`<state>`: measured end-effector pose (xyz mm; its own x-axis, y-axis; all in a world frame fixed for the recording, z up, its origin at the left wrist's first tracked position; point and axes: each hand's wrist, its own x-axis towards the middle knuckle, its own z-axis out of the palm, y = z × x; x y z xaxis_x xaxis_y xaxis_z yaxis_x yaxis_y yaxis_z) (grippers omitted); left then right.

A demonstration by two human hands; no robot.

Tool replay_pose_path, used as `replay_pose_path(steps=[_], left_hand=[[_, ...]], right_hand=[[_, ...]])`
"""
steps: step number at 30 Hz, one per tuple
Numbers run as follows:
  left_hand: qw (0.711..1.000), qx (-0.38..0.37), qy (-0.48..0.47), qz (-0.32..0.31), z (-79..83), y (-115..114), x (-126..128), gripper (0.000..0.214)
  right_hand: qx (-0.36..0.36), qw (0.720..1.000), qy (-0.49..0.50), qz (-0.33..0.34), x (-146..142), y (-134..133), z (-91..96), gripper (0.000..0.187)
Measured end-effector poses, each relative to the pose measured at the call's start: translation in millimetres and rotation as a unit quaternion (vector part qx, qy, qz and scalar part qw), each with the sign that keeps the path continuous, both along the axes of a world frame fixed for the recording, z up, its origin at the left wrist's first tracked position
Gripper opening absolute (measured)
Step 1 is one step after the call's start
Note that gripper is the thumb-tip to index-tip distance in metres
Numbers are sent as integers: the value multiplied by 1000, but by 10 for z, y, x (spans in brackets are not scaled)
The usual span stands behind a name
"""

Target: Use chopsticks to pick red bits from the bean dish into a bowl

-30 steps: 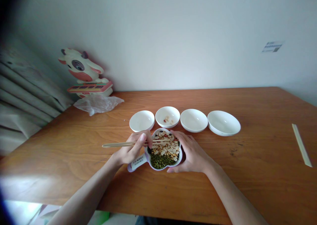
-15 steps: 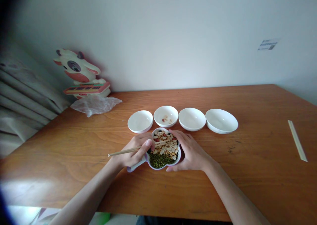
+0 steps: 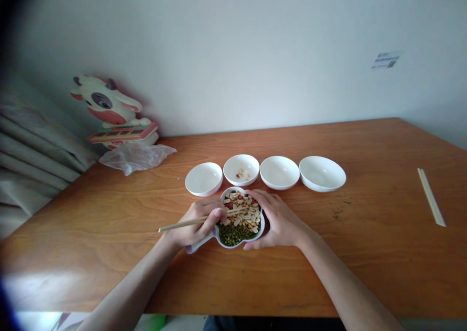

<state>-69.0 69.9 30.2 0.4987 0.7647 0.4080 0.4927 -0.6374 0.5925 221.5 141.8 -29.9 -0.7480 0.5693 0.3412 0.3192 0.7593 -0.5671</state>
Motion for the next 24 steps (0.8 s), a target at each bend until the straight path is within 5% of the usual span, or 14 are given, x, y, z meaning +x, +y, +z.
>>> replay_pose_path(steps=[16,24], left_hand=[[993,114,-17,-7,-39,7,-55,55],[983,146,-89,64,-98,8,-106,51]], right_hand=[[1,1000,9,0,1,6,-39,143],[4,1000,5,-2,-2,14,-26,143]])
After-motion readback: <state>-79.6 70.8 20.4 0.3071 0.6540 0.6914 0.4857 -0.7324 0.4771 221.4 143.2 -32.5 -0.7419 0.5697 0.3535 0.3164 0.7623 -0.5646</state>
